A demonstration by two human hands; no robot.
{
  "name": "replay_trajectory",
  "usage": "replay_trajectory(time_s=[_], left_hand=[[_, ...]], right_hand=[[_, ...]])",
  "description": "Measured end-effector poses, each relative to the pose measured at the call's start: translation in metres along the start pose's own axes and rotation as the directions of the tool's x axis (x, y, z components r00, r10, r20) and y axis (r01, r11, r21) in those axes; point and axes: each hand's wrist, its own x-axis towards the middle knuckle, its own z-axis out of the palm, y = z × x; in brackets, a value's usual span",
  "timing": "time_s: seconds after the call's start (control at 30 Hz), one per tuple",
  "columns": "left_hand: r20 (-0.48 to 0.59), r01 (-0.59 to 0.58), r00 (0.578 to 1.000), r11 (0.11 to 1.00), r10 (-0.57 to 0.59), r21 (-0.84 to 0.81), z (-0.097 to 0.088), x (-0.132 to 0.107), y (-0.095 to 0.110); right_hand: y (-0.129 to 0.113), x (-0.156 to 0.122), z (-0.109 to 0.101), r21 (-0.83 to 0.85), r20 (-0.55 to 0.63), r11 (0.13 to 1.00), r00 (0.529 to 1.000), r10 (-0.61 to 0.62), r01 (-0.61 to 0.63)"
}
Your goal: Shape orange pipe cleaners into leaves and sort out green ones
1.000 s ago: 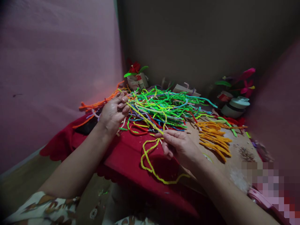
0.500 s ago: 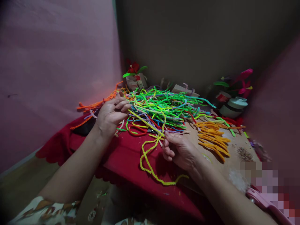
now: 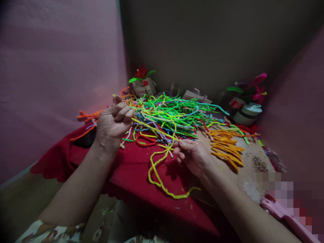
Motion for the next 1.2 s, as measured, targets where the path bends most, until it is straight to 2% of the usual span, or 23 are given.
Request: replay_trajectory(time_s=[0.23, 0.33, 0.47, 0.6, 0.73, 0.9, 1.03, 1.1, 1.13, 1.17, 1.2], left_hand=[[0.060, -0.109, 0.993, 0.981, 0.101, 0.163, 0.035, -0.028, 0.008], [0.120, -0.122, 0.988, 0.970, 0.099, 0.208, 0.040, -0.035, 0.010], [0.161, -0.127, 0.982, 0.979, 0.101, 0.159, 0.032, -0.035, 0.009], [0.060, -0.183, 0.982, 0.980, 0.179, 0.073, 0.013, -0.024, 0.004], [0.004, -0.227, 0.974, 0.973, 0.227, 0.038, 0.005, -0.020, 0.002], [-0.031, -0.236, 0.971, 0.969, 0.238, 0.073, 0.022, -0.024, 0.007], [0.002, -0.175, 0.984, 0.979, 0.176, -0.104, 0.031, -0.019, 0.027], [-0.006, -0.057, 0.998, 0.977, 0.057, -0.207, 0.031, -0.014, 0.041], [-0.040, 0.036, 0.998, 0.972, -0.047, -0.231, 0.030, -0.011, 0.046], [-0.079, 0.124, 0.986, 0.963, -0.147, -0.240, 0.029, -0.009, 0.051], [-0.114, 0.203, 0.966, 0.951, -0.234, -0.234, 0.028, -0.007, 0.053]], right_hand=[[0.000, -0.001, -0.001, -0.068, 0.015, 0.994, 0.997, 0.081, -0.080], [-0.004, -0.003, 0.002, 0.013, 0.015, 0.998, 0.998, 0.053, -0.053], [-0.015, -0.006, 0.007, 0.193, -0.022, 0.978, 0.996, -0.082, 0.084], [-0.025, -0.016, 0.015, 0.248, -0.040, 0.950, 0.981, -0.187, 0.192], [-0.028, -0.022, 0.020, 0.138, 0.001, 0.952, 0.961, -0.278, 0.275], [-0.024, -0.016, 0.015, 0.008, -0.016, 0.957, 0.957, -0.290, 0.290], [-0.015, -0.013, 0.012, -0.199, -0.036, 0.952, 0.969, -0.244, 0.232], [-0.008, -0.017, 0.016, -0.453, 0.008, 0.880, 0.988, -0.157, 0.144], [-0.004, -0.020, 0.021, -0.610, 0.039, 0.786, 0.994, -0.101, 0.103], [0.001, -0.023, 0.026, -0.762, 0.063, 0.643, 0.997, -0.049, 0.079], [0.007, -0.027, 0.032, -0.881, 0.086, 0.465, 0.996, -0.022, 0.086]])
